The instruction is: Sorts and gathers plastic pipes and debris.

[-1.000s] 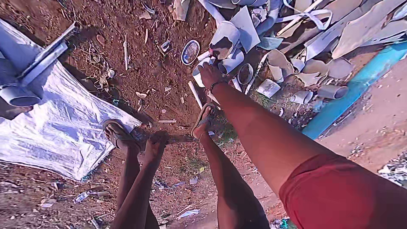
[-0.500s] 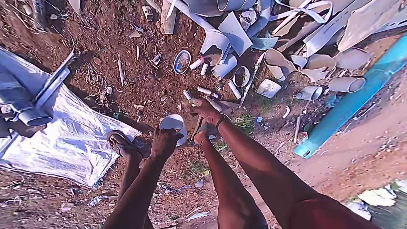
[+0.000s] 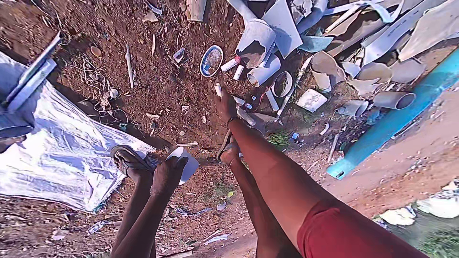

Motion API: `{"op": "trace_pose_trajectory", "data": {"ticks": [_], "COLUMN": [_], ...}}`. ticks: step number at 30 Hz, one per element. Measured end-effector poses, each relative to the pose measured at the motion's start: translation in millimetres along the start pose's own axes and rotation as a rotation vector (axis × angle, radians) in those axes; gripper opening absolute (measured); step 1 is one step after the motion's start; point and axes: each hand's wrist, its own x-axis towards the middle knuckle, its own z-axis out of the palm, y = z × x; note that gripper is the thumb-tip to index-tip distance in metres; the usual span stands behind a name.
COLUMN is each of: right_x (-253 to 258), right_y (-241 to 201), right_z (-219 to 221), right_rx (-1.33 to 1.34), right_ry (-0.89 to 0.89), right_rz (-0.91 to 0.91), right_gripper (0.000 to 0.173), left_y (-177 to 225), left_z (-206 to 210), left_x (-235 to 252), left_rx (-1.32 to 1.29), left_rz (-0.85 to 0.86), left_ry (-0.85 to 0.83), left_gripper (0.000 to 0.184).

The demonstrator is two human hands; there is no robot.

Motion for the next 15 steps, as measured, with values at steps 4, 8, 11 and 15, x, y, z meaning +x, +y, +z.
{"op": "trace_pose_trajectory", "data": {"ticks": [4, 8, 11, 15], "right_x": [53, 88, 74, 33], "right_y": [-28, -37, -41, -33], "right_z": [-42, -64, -53, -33], "right_rx": [-0.114, -0.224, -0.258, -0.169], "right_ry": [0.093, -0.006, 0.060, 0.151], "right_rz": [-0.039, 0.045, 0.048, 0.089], "right_gripper": [0.057, 0.051, 0.049, 0.056], "left_y": [13, 17, 13, 6], "left_z": [-9, -12, -14, -12], "left_x": [3, 8, 9, 5], "left_rx": [-0.059, -0.098, -0.100, -0.101], "left_rz": [0.011, 0.014, 0.018, 0.012], "left_ry": [0.014, 0.033, 0.048, 0.043], "left_gripper": [0.047, 0.047, 0.047, 0.046]}}
